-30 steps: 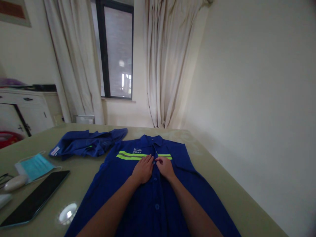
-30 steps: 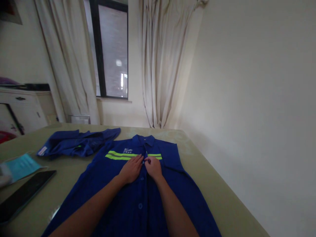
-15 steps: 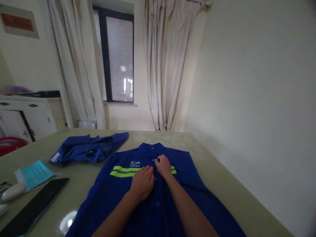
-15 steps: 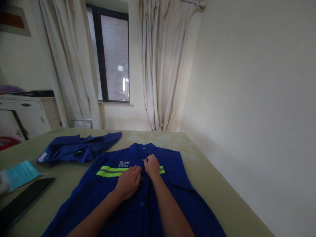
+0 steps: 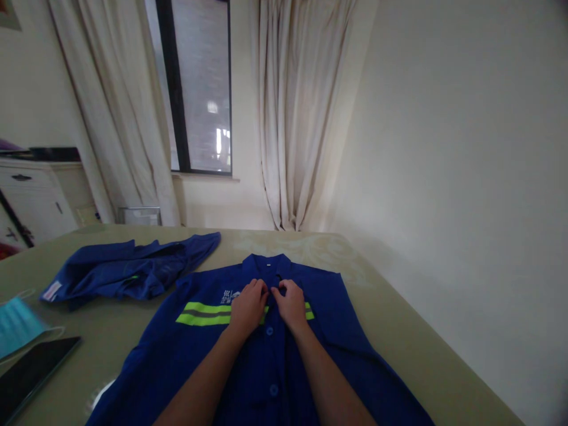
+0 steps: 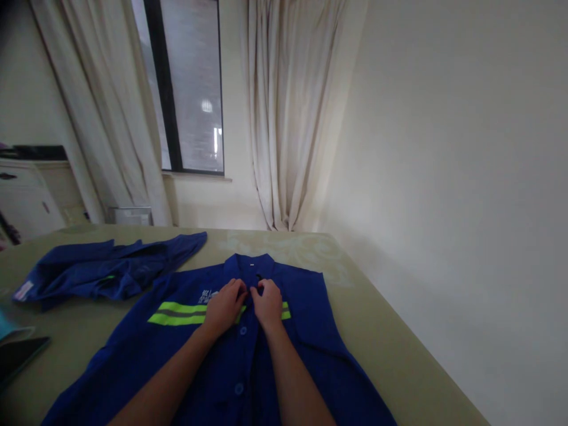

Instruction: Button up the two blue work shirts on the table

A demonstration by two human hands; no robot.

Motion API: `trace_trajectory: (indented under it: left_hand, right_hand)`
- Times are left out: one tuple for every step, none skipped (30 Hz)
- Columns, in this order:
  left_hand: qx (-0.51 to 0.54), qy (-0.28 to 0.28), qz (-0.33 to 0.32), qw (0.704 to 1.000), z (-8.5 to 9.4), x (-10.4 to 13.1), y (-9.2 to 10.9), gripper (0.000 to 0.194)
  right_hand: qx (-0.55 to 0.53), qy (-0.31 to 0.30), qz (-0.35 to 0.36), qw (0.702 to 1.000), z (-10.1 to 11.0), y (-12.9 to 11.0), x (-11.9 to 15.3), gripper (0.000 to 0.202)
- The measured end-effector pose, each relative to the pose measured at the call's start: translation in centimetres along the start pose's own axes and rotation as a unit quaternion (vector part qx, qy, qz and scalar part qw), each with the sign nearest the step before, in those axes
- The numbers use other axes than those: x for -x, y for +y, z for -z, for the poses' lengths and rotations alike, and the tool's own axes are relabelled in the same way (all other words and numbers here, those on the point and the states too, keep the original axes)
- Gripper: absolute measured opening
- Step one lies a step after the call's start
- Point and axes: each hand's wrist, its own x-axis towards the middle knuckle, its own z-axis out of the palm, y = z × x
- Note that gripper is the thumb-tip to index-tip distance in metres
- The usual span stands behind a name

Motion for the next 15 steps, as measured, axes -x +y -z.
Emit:
trace_trajectory:
  left_hand:
    - [0.009, 0.000, -0.004, 1.000, 0.0, 0.0, -0.1, 0.007]
    - [0.017, 0.001, -0.009, 1.000, 0.0, -0.1, -0.2, 0.008]
    - [0.024, 0.003, -0.013, 1.000, 0.0, -0.1, -0.3, 0.009]
    - [0.029, 0.005, -0.016, 0.999, -0.1, -0.2, -0.2, 0.010]
    - [0.033, 0.007, -0.019, 0.999, -0.1, -0.2, -0.2, 0.011]
    - [0.035, 0.009, -0.021, 0.999, -0.1, -0.3, -0.2, 0.012]
    - [0.036, 0.011, -0.023, 0.999, -0.1, -0.3, -0.1, 0.013]
    - [0.036, 0.011, -0.024, 0.999, -0.1, -0.3, -0.1, 0.014]
    - [0.036, 0.012, -0.025, 0.999, -0.1, -0.3, -0.1, 0.015]
    - [0.034, 0.011, -0.025, 0.999, -0.1, -0.3, 0.0, 0.016]
    - [0.033, 0.011, -0.023, 0.999, 0.0, -0.3, 0.0, 0.016]
    - [0.031, 0.011, -0.021, 0.999, 0.0, -0.3, 0.0, 0.016]
    - [0.029, 0.013, -0.019, 0.999, 0.0, -0.2, 0.1, 0.016]
    - [0.027, 0.015, -0.016, 0.999, 0.0, -0.2, 0.1, 0.015]
    - [0.026, 0.018, -0.014, 0.999, 0.0, -0.2, 0.2, 0.014]
  right_hand:
    - [-0.002, 0.001, -0.002, 1.000, 0.1, -0.1, 0.1, 0.008]
    - [-0.004, 0.000, -0.001, 1.000, 0.1, -0.3, 0.1, 0.008]
    - [-0.006, -0.002, 0.004, 1.000, 0.2, -0.6, 0.2, 0.008]
    - [-0.007, -0.007, 0.010, 1.000, 0.4, -0.8, 0.3, 0.009]
    - [-0.005, -0.013, 0.018, 1.000, 0.5, -1.1, 0.4, 0.009]
    - [-0.002, -0.021, 0.027, 0.999, 0.6, -1.4, 0.6, 0.011]
    - [0.004, -0.028, 0.035, 0.999, 0.8, -1.6, 0.7, 0.012]
    - [0.010, -0.034, 0.041, 0.999, 0.9, -1.9, 0.8, 0.012]
    - [0.016, -0.038, 0.046, 0.998, 1.0, -2.1, 0.9, 0.013]
    - [0.019, -0.042, 0.052, 0.998, 1.1, -2.3, 1.0, 0.013]
    - [0.021, -0.045, 0.058, 0.997, 1.2, -2.4, 1.1, 0.013]
    - [0.021, -0.047, 0.063, 0.997, 1.3, -2.5, 1.2, 0.014]
    - [0.021, -0.046, 0.067, 0.996, 1.3, -2.6, 1.3, 0.015]
    - [0.021, -0.045, 0.069, 0.996, 1.4, -2.6, 1.3, 0.017]
    - [0.021, -0.044, 0.070, 0.996, 1.4, -2.6, 1.3, 0.018]
